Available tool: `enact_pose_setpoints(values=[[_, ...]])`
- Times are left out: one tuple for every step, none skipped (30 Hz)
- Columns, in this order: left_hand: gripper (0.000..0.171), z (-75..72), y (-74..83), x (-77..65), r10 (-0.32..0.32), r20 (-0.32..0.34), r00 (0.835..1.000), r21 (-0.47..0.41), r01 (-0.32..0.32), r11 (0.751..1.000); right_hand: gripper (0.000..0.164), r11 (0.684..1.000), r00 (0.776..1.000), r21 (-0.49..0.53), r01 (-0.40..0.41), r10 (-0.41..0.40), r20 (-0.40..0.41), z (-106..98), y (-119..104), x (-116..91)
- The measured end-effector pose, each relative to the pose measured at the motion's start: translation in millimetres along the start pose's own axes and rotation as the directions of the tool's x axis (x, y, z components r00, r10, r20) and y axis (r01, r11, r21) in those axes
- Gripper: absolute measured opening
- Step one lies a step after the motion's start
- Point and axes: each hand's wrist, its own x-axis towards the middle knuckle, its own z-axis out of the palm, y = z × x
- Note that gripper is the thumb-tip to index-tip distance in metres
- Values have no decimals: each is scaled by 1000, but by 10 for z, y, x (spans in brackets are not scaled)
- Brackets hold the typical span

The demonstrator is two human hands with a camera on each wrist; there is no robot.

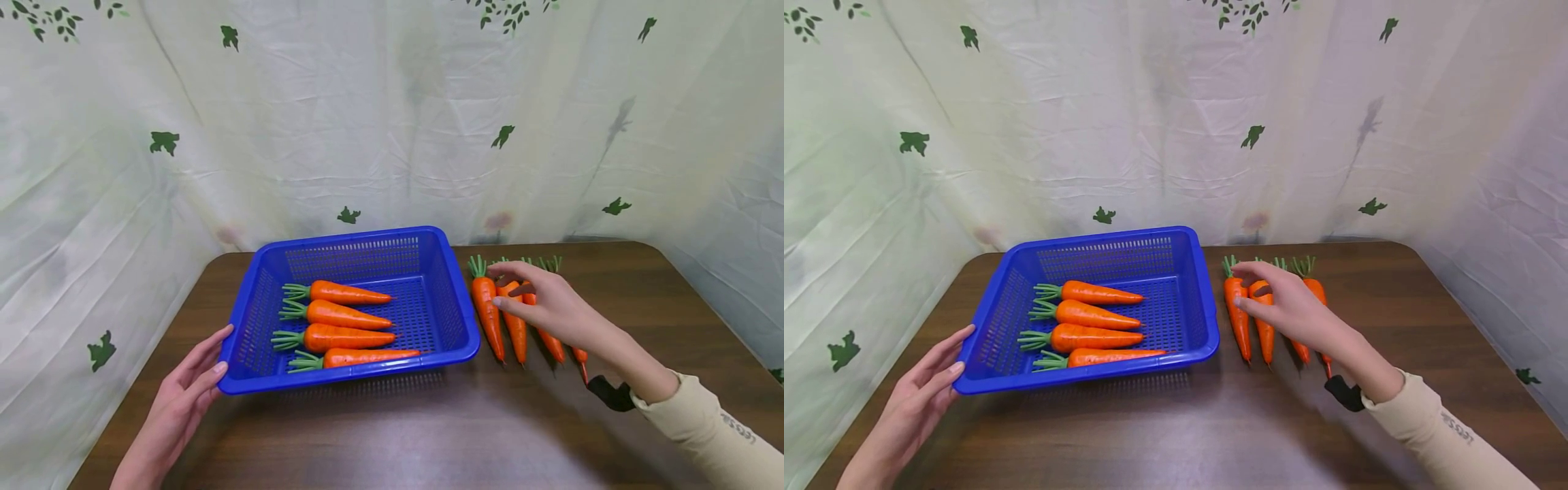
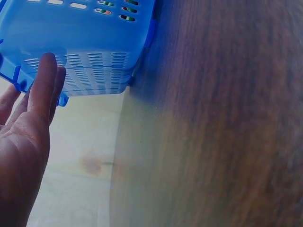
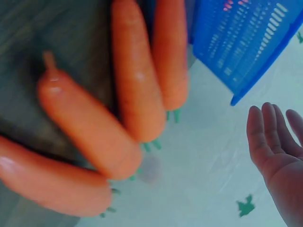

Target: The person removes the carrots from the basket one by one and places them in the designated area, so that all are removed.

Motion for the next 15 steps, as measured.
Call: enact_pose_setpoints(values=[[51, 0, -1, 0, 3, 0, 1000, -1, -3, 1000, 46, 1000, 1000, 1, 4, -4, 7, 3, -32, 18], [51, 0, -1, 1, 4, 0, 1000, -1, -4, 1000, 46, 1000, 1000, 7, 10, -10, 14, 7, -63, 37], [51, 1, -2, 1, 3, -2, 1000, 0, -3, 1000, 46, 1000, 1000, 9, 21, -21, 19, 13, -94, 58], [51, 0, -1, 1, 2, -3, 1000, 0, -2, 1000, 47, 999, 999, 8, 34, -34, 23, 21, -123, 79], [51, 0, -2, 1, 2, -3, 1000, -1, -2, 1000, 46, 999, 998, 5, 52, -52, 27, 28, -152, 106], [52, 0, -1, 1, 0, -4, 1000, -1, 0, 1000, 46, 998, 997, 4, 69, -69, 32, 37, -178, 131], [52, 0, -1, 0, -1, -5, 1000, -3, 1, 1000, 46, 996, 996, 5, 85, -86, 40, 44, -207, 159], [52, 0, 0, 0, -4, -6, 1000, -2, 4, 1000, 47, 995, 994, 7, 99, -99, 50, 52, -233, 187], [52, 0, 2, 0, -4, -6, 1000, -3, 4, 1000, 47, 994, 992, 11, 110, -111, 61, 61, -258, 216], [52, 1, 2, -1, -5, -7, 1000, -2, 5, 1000, 47, 993, 990, 14, 116, -117, 75, 70, -285, 243], [52, 2, 3, -1, -7, -8, 1000, -1, 7, 1000, 48, 993, 988, 17, 120, -121, 91, 77, -314, 270], [52, 3, 4, -1, -10, -10, 1000, 0, 10, 1000, 48, 992, 986, 18, 125, -126, 107, 87, -342, 297], [52, 4, 5, -1, -13, -10, 1000, -1, 13, 1000, 48, 991, 984, 13, 130, -130, 122, 96, -371, 326], [52, 4, 5, -1, -15, -11, 1000, 1, 15, 1000, 48, 991, 982, 2, 137, -136, 134, 106, -397, 353], [52, 5, 4, -2, -15, -11, 1000, 2, 15, 1000, 48, 989, 978, -10, 150, -147, 146, 115, -425, 380]])
